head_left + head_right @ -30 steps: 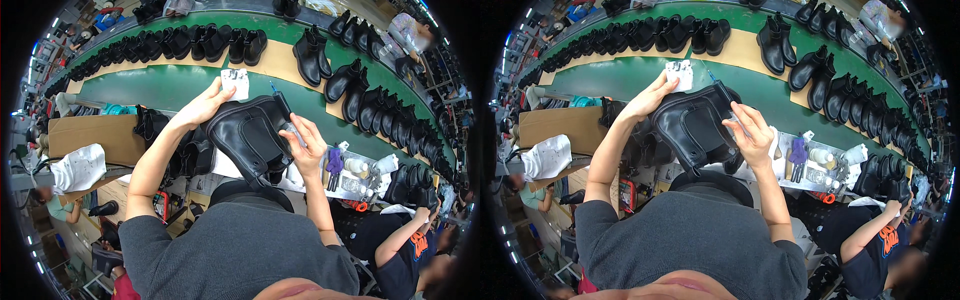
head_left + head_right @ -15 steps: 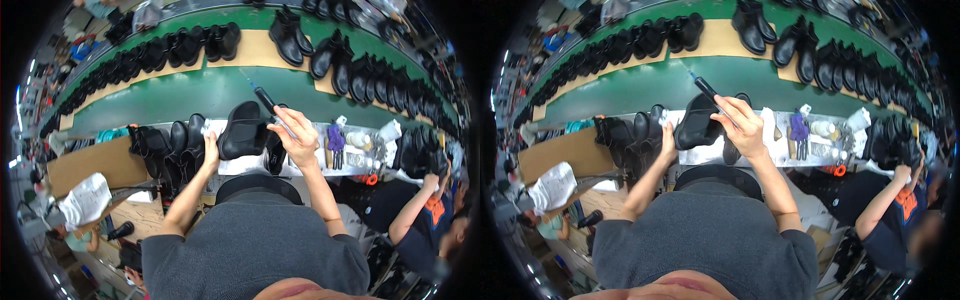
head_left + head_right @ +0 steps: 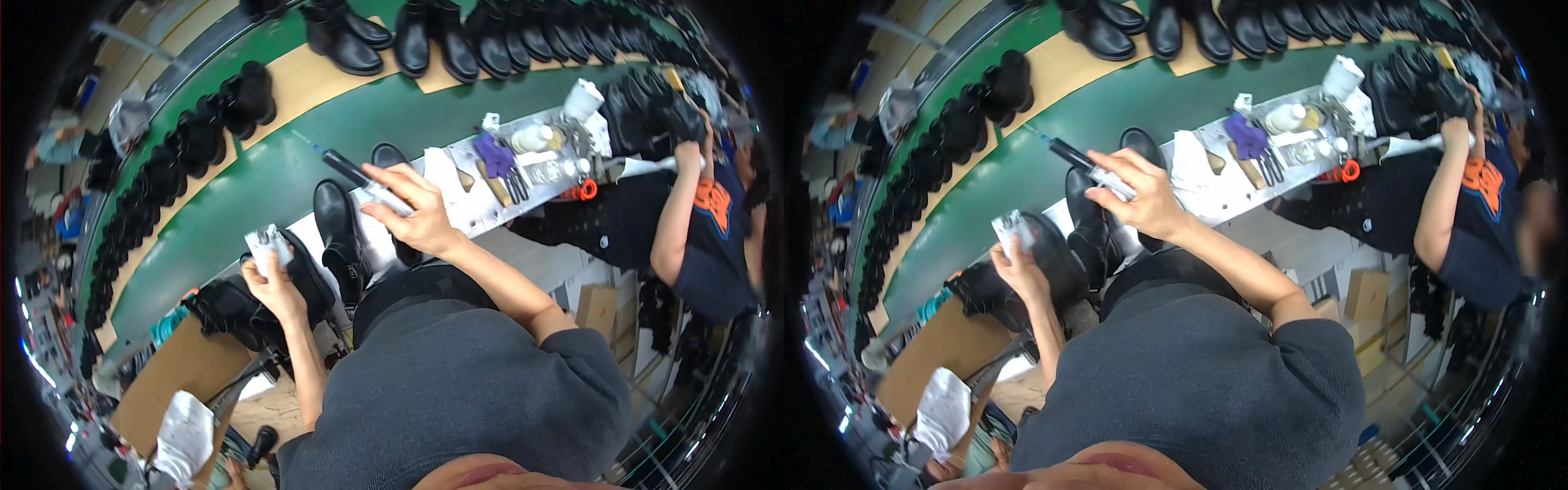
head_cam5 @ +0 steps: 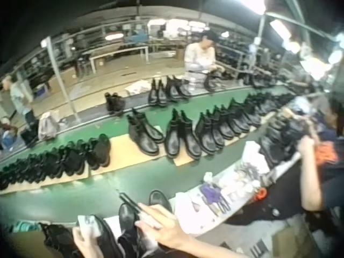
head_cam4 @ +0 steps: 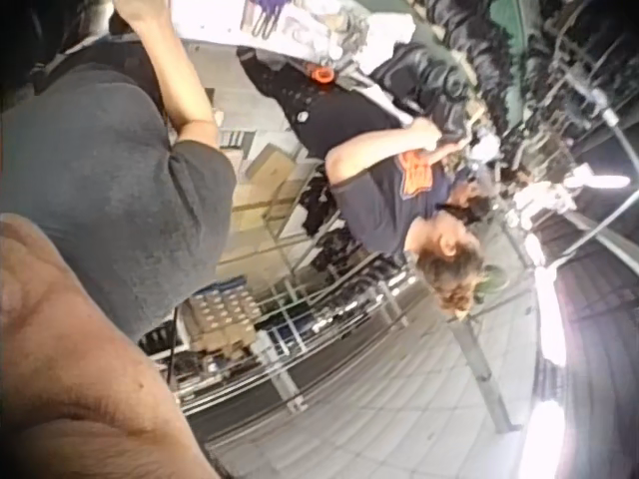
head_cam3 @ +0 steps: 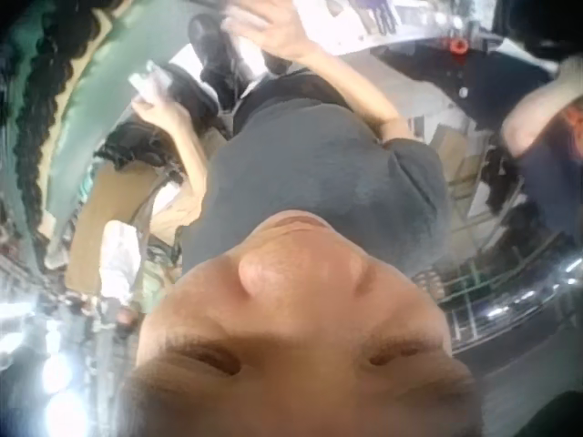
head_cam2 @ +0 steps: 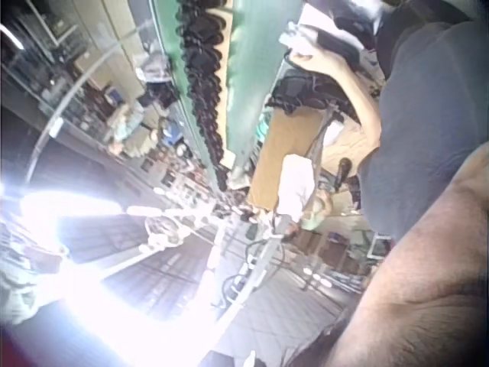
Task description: The person picks up black leather boots from a conveyor belt, wipes them with a white cloth, and uses a syringe to apply a substance to the interior. They then place the boots back onto the belt. The person repeats this process for multiple pairs of boots.
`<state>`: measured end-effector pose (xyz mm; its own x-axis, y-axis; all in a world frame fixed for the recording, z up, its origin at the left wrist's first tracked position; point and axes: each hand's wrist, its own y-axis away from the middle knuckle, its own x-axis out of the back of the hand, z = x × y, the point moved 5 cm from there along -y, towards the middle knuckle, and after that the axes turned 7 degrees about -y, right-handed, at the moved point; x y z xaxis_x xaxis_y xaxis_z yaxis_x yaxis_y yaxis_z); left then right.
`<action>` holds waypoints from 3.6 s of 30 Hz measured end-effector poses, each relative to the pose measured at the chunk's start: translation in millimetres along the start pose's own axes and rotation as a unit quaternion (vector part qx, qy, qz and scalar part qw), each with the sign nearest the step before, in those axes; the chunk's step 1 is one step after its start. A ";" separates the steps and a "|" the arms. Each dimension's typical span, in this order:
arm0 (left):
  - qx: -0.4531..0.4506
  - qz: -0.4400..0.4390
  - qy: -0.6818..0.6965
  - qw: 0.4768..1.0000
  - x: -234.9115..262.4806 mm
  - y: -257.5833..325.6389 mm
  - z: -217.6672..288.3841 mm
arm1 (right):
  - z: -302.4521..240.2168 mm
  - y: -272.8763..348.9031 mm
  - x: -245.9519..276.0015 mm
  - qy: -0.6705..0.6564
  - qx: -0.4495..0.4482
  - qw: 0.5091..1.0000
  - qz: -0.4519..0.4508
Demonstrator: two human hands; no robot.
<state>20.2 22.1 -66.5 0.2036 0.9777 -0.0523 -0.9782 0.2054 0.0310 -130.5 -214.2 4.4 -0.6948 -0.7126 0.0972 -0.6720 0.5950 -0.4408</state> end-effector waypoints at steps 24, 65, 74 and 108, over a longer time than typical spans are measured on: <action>0.062 -0.434 -0.195 0.878 -256.7 9.7 31.2 | 175.1 118.5 231.1 0.423 -0.283 0.855 0.103; -0.140 -0.511 -0.328 0.782 -253.3 20.1 95.6 | 21.0 -53.9 96.1 -0.290 -0.427 0.841 -0.162; -0.144 -0.507 -0.322 0.786 -250.8 20.8 93.4 | 18.1 -55.3 94.9 -0.268 -0.423 0.850 -0.167; -0.150 -0.494 -0.350 0.781 -250.2 22.7 93.7 | 20.4 -53.7 92.9 -0.287 -0.427 0.846 -0.139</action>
<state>-49.1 -213.7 40.8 0.7354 0.1544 0.6598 -0.2737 0.9584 0.0808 -153.8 -319.9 18.8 -0.4057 -0.7858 -0.4668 -0.8994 0.2523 0.3569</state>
